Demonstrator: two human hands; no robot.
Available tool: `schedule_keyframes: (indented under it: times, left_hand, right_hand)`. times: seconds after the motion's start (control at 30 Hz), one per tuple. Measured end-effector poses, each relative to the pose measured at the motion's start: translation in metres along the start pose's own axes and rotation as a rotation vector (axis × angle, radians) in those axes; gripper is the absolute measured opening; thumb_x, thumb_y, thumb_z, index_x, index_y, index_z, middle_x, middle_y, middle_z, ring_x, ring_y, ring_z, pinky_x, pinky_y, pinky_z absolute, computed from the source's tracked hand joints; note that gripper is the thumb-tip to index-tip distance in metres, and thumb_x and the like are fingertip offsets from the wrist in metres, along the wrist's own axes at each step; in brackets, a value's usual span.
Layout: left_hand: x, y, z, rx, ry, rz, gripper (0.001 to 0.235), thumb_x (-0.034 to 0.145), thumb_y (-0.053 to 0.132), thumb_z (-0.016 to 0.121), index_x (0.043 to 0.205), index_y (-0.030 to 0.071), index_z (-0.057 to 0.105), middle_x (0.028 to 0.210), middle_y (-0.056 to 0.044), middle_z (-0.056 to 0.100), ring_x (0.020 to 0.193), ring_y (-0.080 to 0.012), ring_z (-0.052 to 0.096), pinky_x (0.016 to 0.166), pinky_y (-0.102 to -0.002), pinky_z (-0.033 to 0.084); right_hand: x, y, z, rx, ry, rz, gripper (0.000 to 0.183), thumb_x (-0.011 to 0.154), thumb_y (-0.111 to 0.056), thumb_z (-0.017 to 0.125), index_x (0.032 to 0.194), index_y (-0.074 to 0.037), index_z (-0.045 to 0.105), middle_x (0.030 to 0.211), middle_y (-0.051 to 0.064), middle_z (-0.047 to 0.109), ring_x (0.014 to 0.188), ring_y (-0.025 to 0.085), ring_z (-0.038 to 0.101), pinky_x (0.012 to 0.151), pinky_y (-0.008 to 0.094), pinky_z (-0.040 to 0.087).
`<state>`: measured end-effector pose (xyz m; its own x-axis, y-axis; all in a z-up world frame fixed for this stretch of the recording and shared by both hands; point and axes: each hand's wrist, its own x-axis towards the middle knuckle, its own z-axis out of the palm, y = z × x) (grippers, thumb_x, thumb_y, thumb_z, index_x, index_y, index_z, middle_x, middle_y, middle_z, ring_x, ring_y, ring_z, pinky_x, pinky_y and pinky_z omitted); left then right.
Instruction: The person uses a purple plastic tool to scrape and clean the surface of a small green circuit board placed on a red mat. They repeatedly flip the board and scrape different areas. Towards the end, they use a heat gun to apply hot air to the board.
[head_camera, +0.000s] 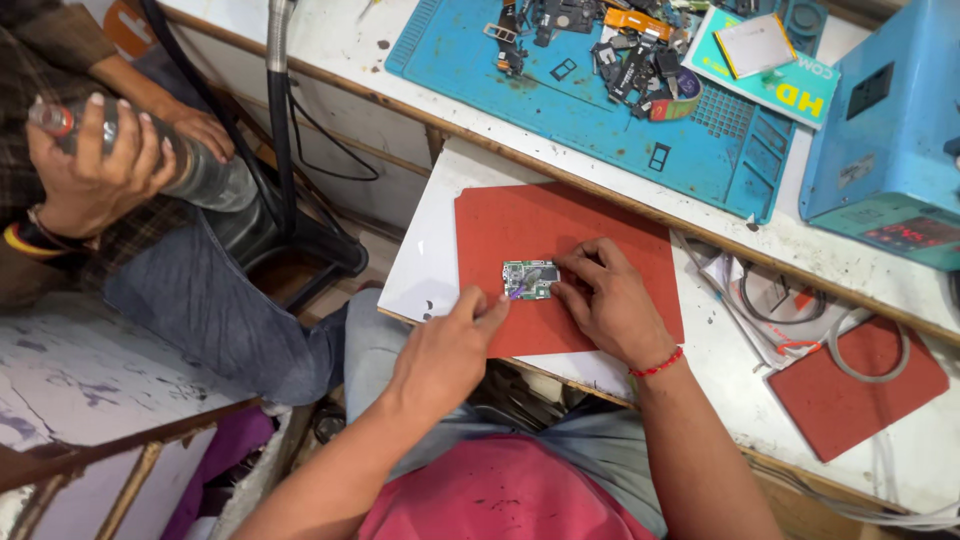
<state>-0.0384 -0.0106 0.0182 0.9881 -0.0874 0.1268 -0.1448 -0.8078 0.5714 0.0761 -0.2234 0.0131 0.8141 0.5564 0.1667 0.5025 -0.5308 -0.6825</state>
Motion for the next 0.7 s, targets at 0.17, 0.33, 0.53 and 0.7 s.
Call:
schedule_keyframes:
  times: [0.17,0.33,0.53,0.7]
  left_hand:
    - [-0.003,0.000,-0.005,0.072,0.027,-0.097,0.040,0.088,0.000,0.058,0.128,0.002,0.066,0.108,-0.015,0.060,0.066,-0.0385,0.068,0.059,-0.048,0.057]
    - [-0.014,0.015,0.000,0.109,-0.112,-0.071,0.052,0.081,-0.004,0.057,0.133,-0.002,0.062,0.109,-0.017,0.058,0.061,-0.0365,0.069,0.057,-0.048,0.057]
    - [-0.004,0.005,0.017,0.134,-0.001,-0.069,0.050,0.084,-0.002,0.056,0.133,-0.002,0.061,0.109,-0.015,0.059,0.067,-0.0335,0.071,0.060,-0.044,0.059]
    - [-0.009,0.008,0.008,0.172,-0.113,-0.108,0.048,0.086,0.001,0.057,0.134,-0.003,0.060,0.107,-0.016,0.058,0.066,-0.0316,0.072,0.058,-0.043,0.059]
  right_hand:
    - [0.003,-0.003,0.003,-0.018,0.015,-0.014,0.031,0.084,-0.007,0.077,0.114,-0.001,0.073,0.110,0.014,0.063,0.087,0.029,0.068,0.074,0.038,0.057]
    - [0.002,0.002,-0.001,-0.016,0.004,0.012,0.031,0.083,-0.008,0.077,0.114,-0.002,0.073,0.110,0.014,0.063,0.088,0.029,0.069,0.075,0.037,0.057]
    - [0.001,0.000,0.003,-0.044,0.028,-0.031,0.029,0.084,-0.008,0.078,0.112,-0.001,0.074,0.107,0.015,0.063,0.090,0.030,0.068,0.076,0.037,0.056]
    - [0.004,-0.001,0.001,-0.020,0.018,-0.018,0.030,0.084,-0.006,0.077,0.113,0.000,0.073,0.108,0.015,0.063,0.091,0.029,0.067,0.076,0.036,0.057]
